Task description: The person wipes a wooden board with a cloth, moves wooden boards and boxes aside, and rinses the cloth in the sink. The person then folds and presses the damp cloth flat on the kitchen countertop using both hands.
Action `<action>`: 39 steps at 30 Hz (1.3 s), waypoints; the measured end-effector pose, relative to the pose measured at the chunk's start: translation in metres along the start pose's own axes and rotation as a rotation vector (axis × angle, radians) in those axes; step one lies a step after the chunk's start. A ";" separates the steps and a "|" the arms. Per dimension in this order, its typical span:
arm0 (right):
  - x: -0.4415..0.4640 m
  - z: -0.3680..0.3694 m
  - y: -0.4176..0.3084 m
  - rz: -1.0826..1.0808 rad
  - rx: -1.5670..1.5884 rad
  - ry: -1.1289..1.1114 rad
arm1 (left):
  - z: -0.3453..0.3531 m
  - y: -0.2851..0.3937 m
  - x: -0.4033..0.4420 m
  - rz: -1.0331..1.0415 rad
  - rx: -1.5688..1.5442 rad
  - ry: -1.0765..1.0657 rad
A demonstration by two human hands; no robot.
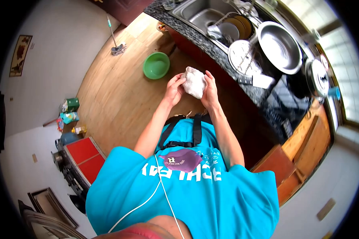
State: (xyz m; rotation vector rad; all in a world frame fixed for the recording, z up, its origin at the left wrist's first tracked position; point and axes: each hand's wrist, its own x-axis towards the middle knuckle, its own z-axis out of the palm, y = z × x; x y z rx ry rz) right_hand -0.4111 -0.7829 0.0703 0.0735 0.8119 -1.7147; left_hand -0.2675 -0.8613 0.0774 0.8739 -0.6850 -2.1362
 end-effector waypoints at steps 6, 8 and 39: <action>0.079 0.044 -0.050 0.174 -0.116 -0.155 | 0.017 0.028 0.059 0.037 0.095 0.140; 0.113 0.037 -0.051 0.175 -0.071 -0.192 | 0.018 0.036 0.084 0.073 0.115 0.218; 0.424 0.028 -0.192 -0.450 -0.765 0.863 | 0.098 0.074 0.508 -0.560 0.084 0.039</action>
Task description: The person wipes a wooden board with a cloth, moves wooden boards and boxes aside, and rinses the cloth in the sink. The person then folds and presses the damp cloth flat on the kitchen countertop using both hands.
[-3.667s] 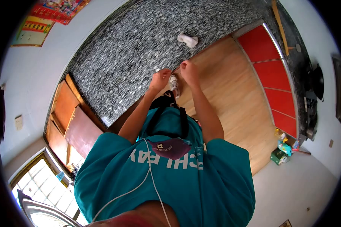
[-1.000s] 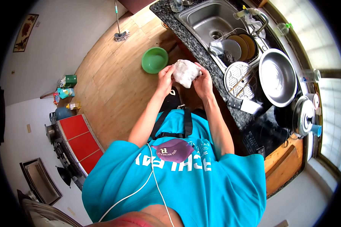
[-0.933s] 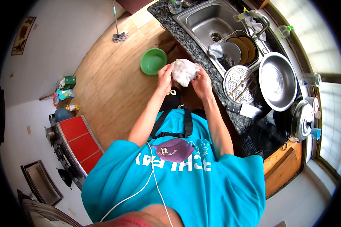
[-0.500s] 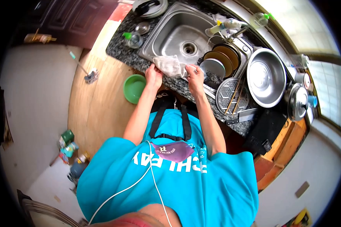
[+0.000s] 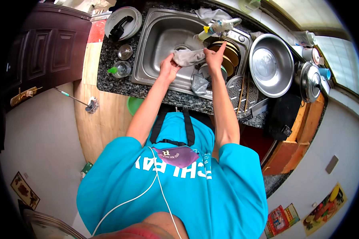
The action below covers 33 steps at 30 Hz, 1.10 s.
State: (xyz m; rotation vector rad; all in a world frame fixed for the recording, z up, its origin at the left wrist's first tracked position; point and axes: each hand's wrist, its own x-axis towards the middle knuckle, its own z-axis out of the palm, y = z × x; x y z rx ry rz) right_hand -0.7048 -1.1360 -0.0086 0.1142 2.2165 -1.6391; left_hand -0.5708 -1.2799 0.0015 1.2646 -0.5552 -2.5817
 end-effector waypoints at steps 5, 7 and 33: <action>0.036 -0.006 -0.020 0.088 -0.002 -0.044 | 0.016 0.001 0.014 -0.039 -0.010 0.009; 0.037 -0.005 -0.020 0.075 -0.068 -0.045 | 0.015 0.000 0.018 -0.048 -0.009 -0.003; 0.006 0.051 0.022 0.146 0.535 0.073 | -0.042 0.044 0.074 0.230 -0.158 0.206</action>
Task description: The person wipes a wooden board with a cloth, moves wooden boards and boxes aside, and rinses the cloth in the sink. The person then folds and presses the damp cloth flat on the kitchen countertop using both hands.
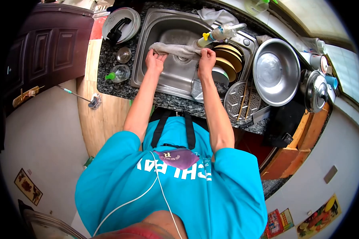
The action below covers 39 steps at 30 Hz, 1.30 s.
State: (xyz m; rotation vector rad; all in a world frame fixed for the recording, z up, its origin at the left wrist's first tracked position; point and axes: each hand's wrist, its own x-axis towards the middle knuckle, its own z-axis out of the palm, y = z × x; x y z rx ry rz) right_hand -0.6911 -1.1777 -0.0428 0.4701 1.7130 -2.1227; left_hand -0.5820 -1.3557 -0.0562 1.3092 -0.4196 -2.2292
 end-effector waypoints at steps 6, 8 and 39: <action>-0.002 0.001 0.005 -0.172 -0.235 -0.189 | 0.003 -0.020 -0.032 0.037 0.283 -0.022; -0.013 0.014 -0.012 0.133 0.032 -0.235 | 0.006 -0.036 -0.035 -0.003 0.211 -0.092; -0.017 0.036 -0.007 -0.102 -0.454 -0.203 | 0.044 -0.102 -0.005 -0.100 0.425 -0.489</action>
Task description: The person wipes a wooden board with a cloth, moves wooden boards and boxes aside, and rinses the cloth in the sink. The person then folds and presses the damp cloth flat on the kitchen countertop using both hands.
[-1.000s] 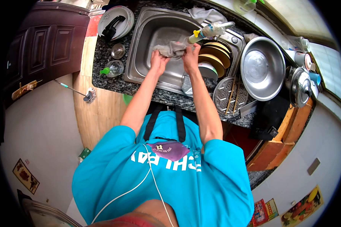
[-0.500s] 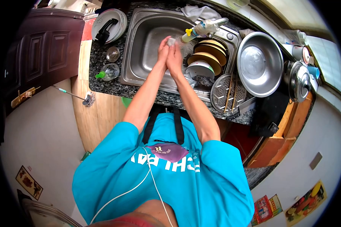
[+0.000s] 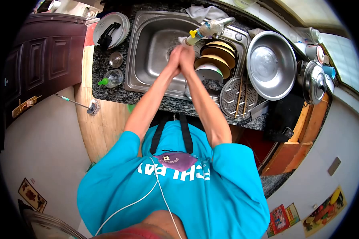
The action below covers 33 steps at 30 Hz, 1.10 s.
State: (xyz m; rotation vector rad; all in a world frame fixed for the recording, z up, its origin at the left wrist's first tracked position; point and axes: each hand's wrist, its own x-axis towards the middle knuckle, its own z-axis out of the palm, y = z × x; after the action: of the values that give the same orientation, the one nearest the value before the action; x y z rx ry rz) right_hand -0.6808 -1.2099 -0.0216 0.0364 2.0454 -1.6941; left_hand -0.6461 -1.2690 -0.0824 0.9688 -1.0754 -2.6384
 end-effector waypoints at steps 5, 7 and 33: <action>-0.004 0.000 -0.007 -0.169 0.101 -0.030 | 0.039 0.033 -0.026 0.132 -0.034 0.037; -0.004 -0.003 -0.019 -0.055 0.423 0.006 | 0.047 0.026 -0.038 0.094 -0.054 0.064; 0.015 -0.033 0.013 0.020 0.068 -0.093 | 0.032 0.035 -0.026 -0.119 -0.192 0.123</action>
State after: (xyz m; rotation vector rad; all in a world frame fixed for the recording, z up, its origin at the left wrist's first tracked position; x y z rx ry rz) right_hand -0.7011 -1.1805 -0.0353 -0.0001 1.9134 -1.7200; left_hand -0.6487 -1.2674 -0.0286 1.1668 -0.7440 -2.6714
